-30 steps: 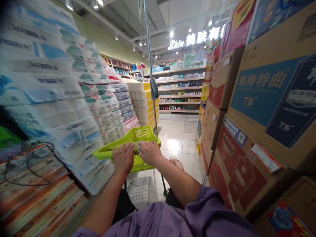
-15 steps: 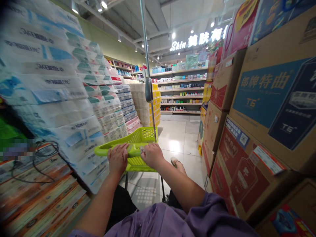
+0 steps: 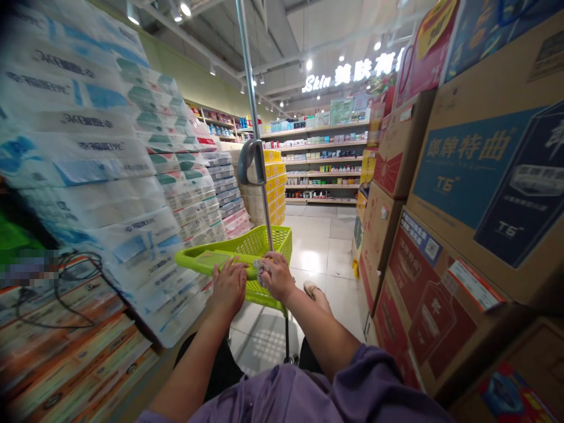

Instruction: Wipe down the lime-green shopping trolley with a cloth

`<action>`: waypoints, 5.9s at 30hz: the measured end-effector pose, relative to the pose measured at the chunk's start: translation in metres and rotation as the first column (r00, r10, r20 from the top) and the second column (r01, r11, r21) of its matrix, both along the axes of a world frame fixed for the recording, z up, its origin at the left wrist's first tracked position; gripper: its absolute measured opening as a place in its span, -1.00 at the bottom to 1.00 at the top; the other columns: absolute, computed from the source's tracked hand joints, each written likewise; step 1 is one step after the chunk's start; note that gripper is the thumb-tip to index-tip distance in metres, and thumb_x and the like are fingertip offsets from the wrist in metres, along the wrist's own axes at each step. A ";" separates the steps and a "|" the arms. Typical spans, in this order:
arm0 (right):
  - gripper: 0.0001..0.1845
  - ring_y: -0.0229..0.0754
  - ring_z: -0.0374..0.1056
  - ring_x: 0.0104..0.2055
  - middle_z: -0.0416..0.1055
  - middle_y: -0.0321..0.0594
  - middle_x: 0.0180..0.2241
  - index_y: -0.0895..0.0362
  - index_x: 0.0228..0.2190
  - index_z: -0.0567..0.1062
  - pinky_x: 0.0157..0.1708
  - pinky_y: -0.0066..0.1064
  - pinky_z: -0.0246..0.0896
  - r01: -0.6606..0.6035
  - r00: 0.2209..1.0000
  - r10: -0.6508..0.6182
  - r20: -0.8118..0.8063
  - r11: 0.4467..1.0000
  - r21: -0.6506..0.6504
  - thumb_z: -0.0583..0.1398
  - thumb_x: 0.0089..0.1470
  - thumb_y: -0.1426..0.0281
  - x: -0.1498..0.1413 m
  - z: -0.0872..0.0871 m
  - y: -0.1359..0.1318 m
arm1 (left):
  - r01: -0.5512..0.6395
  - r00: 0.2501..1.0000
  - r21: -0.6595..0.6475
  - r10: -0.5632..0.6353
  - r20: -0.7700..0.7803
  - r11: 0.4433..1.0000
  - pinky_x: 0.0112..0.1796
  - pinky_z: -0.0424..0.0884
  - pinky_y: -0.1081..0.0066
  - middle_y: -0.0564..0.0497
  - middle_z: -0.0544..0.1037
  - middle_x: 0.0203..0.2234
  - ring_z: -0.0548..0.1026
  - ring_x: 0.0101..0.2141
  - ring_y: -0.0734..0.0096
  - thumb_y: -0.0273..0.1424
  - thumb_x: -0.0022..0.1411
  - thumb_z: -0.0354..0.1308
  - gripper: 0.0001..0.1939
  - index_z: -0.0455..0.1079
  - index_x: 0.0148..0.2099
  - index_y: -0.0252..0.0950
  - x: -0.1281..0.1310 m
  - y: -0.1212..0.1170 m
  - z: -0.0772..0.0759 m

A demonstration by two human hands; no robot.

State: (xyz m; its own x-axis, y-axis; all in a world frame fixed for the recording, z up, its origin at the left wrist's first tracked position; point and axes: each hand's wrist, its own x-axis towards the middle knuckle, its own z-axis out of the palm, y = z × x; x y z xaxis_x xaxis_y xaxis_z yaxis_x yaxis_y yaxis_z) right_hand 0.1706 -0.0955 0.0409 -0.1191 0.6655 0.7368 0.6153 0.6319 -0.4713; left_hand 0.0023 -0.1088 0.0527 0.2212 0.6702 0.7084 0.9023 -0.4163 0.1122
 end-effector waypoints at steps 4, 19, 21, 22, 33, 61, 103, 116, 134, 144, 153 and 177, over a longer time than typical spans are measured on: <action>-0.65 -0.09 0.21 -0.03 0.33 -0.08 -0.14 0.16 -0.16 0.50 0.05 -0.20 0.20 0.021 0.999 -0.020 -0.041 0.999 0.024 0.03 0.06 0.49 0.001 -0.010 0.003 | -0.007 1.000 0.014 0.007 0.011 1.000 0.15 0.02 -0.19 -0.10 0.56 -0.11 0.32 0.12 0.02 -0.36 0.35 -0.17 -0.66 0.44 -0.12 -0.27 0.001 0.010 0.000; -0.53 -0.18 0.21 0.17 0.40 -0.11 0.05 0.07 0.11 0.36 0.18 -0.15 0.15 -0.226 0.974 0.225 0.025 0.956 0.190 -0.03 0.21 0.54 -0.023 -0.026 -0.003 | -0.063 0.997 0.055 0.066 -0.051 0.996 0.16 0.00 -0.16 -0.10 0.60 -0.31 0.43 -0.03 0.07 -0.34 0.33 -0.15 -0.65 0.47 -0.28 -0.27 -0.006 -0.011 0.007; -0.56 -0.16 0.28 0.11 0.45 -0.12 -0.01 0.05 0.07 0.40 0.13 -0.16 0.23 -0.212 0.976 0.219 -0.016 0.958 0.191 -0.01 0.22 0.52 -0.027 -0.025 0.000 | -0.078 0.997 0.068 0.079 -0.014 0.995 0.15 0.00 -0.15 -0.12 0.59 -0.32 0.45 -0.08 0.09 -0.34 0.34 -0.18 -0.62 0.47 -0.27 -0.30 -0.005 -0.013 0.004; -0.58 -0.16 0.31 0.08 0.48 -0.12 -0.05 0.05 0.05 0.43 0.09 -0.17 0.27 -0.209 0.974 0.221 -0.038 0.957 0.203 0.00 0.22 0.51 -0.030 -0.023 0.000 | -0.076 0.997 0.078 0.075 0.020 0.994 0.15 0.00 -0.14 -0.13 0.59 -0.31 0.45 -0.10 0.10 -0.35 0.34 -0.20 -0.61 0.47 -0.25 -0.31 -0.006 -0.012 0.002; -0.63 -0.15 0.35 0.00 0.49 -0.10 -0.07 0.03 -0.02 0.49 0.01 -0.19 0.33 -0.194 0.960 0.236 -0.150 0.949 0.248 0.04 0.22 0.49 -0.043 -0.027 -0.008 | 0.015 0.945 0.190 -0.076 0.319 0.982 0.06 0.21 0.09 -0.13 0.52 -0.21 0.46 -0.15 0.25 -0.30 0.36 -0.26 -0.65 0.32 -0.10 -0.31 -0.031 0.008 -0.014; -0.70 -0.18 0.38 -0.11 0.52 -0.15 -0.18 0.06 -0.29 0.58 -0.06 -0.26 0.34 -0.282 0.942 0.309 -0.131 0.941 0.187 0.05 0.19 0.50 -0.049 -0.038 0.018 | -0.308 0.905 0.092 0.321 -0.278 0.947 0.11 0.10 0.05 -0.22 0.53 -0.20 0.42 -0.11 0.12 -0.40 0.33 -0.17 -0.57 0.32 0.13 -0.43 -0.024 -0.030 0.006; -0.48 -0.11 0.24 0.15 0.37 -0.06 0.09 0.07 0.13 0.34 0.19 -0.09 0.11 -0.093 0.993 0.091 0.074 0.995 0.026 -0.01 0.17 0.56 -0.021 -0.066 0.039 | -0.270 0.962 -0.015 0.269 -0.051 0.963 0.20 0.05 -0.02 -0.17 0.29 0.18 -0.01 0.29 -0.02 -0.47 0.30 -0.15 -0.55 0.26 0.20 -0.29 -0.045 0.004 -0.024; -0.47 -0.12 0.18 0.21 0.29 -0.10 0.15 0.05 0.14 0.33 0.23 -0.11 0.05 -0.180 0.981 0.186 0.064 0.980 -0.085 0.03 0.15 0.55 -0.018 -0.059 0.032 | -0.278 0.961 -0.106 0.276 -0.032 0.955 0.22 0.02 -0.01 -0.18 0.22 0.22 -0.02 0.29 -0.01 -0.48 0.27 -0.14 -0.53 0.27 0.20 -0.28 -0.051 0.013 -0.018; -0.47 -0.27 0.52 -0.44 0.53 -0.32 -0.34 0.04 0.00 0.48 -0.37 -0.42 0.51 -0.372 0.927 0.239 -0.290 0.476 -0.797 0.13 0.01 0.65 0.008 -0.005 0.063 | -0.197 0.971 -0.221 0.221 0.089 0.955 0.24 -0.06 -0.04 -0.02 0.03 0.31 -0.16 0.32 -0.02 -0.48 0.25 -0.08 -0.54 0.30 0.17 -0.14 -0.055 0.025 -0.021; -0.55 -0.11 0.19 0.21 0.31 -0.21 0.14 0.07 0.10 0.39 0.22 -0.12 0.11 -0.266 0.959 0.281 0.042 0.939 -0.217 0.01 0.20 0.48 -0.016 -0.062 0.040 | -0.177 0.981 -0.179 0.187 0.042 0.968 0.22 0.02 0.02 -0.09 0.13 0.26 -0.04 0.29 -0.01 -0.42 0.30 -0.05 -0.63 0.35 0.11 -0.17 -0.077 0.029 -0.018; -0.47 -0.14 -0.03 0.32 0.24 -0.14 0.19 0.08 0.20 0.24 0.28 -0.14 -0.04 -0.376 0.844 0.215 0.491 0.891 0.256 -0.08 0.24 0.58 -0.047 -0.066 0.039 | -0.120 0.992 -0.068 0.123 0.032 0.990 0.19 0.11 0.02 -0.15 0.16 0.27 -0.03 0.30 0.11 -0.52 0.28 -0.10 -0.52 0.21 0.22 -0.22 -0.096 0.029 -0.032; -0.31 -0.09 -0.15 0.35 -0.02 -0.08 0.30 0.27 0.27 0.04 0.29 -0.14 -0.14 -0.462 0.350 0.179 0.920 0.887 0.003 0.02 0.10 0.55 -0.053 -0.091 0.048 | -0.146 0.988 -0.091 0.150 0.045 0.985 0.24 0.03 0.07 -0.08 0.02 0.33 -0.07 0.31 0.16 -0.65 0.12 0.02 -0.36 0.24 0.22 -0.10 -0.093 0.028 -0.036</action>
